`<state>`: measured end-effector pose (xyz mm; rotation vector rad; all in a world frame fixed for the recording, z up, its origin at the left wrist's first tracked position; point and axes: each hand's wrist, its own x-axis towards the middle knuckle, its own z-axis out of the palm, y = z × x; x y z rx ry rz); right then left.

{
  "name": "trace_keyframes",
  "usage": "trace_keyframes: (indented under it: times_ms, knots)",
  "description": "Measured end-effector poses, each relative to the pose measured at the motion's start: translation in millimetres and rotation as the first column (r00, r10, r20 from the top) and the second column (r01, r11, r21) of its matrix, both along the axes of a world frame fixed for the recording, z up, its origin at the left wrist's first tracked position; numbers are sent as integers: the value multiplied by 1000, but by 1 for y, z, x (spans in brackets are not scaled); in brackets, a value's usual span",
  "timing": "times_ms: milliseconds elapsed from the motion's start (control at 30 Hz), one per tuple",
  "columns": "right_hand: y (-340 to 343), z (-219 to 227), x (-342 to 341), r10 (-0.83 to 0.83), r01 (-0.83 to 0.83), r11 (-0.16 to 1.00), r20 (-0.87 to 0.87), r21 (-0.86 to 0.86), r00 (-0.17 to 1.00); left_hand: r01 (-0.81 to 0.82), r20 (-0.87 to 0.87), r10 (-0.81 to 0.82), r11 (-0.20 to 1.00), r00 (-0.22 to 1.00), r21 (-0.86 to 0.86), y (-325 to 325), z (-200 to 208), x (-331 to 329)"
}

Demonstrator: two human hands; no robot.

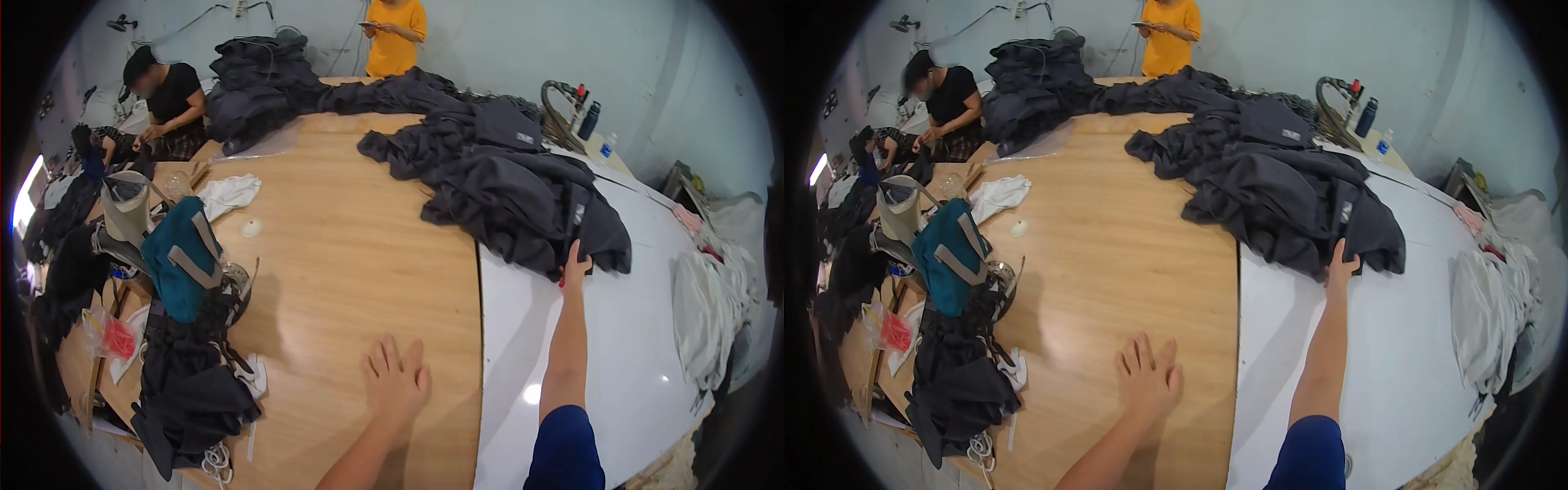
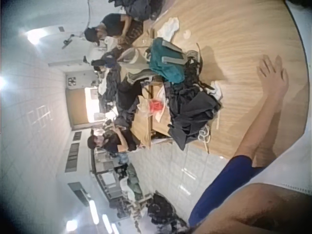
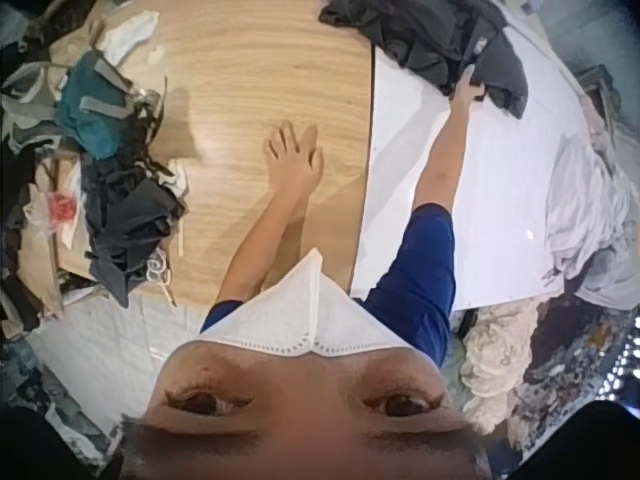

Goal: Trimming excess threads from a pair of grey shorts using a small pair of nippers.

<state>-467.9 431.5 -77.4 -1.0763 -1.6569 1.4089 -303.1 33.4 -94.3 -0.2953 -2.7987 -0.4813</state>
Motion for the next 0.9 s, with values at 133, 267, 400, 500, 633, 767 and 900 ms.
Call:
trace_keyframes:
  times_ms: [133, 267, 400, 500, 633, 767, 900]
  knots:
    - [40, -17, -68, -68, 83, 964, -69, 252, 995, 80, -36, -80, 997, 996, 11, 11, 1, -5]
    - [-2, -21, -77, -40, 35, 997, 76, 70, 996, 44, 31, -44, 999, 999, -10, 2, 3, -4]
    - [-17, -25, -65, 13, 0, 984, -70, 180, 997, 47, 25, -47, 999, 999, -3, 6, 2, -4]
    - [-25, -25, -50, 66, -83, 971, 81, 224, 995, 50, 14, -50, 999, 999, 18, 9, 2, -7]
    - [-70, -29, -15, 190, -189, 965, 11, 182, 982, 32, -8, -31, 999, 999, 33, 7, -7, -4]
    - [-113, -39, 33, 195, -198, 968, 35, 156, 980, 40, -11, -39, 998, 999, 44, 9, -6, 0]
    - [-164, -34, 106, 308, -317, 944, 97, 90, 946, 15, 46, -16, 999, 999, 31, 13, -2, 4]
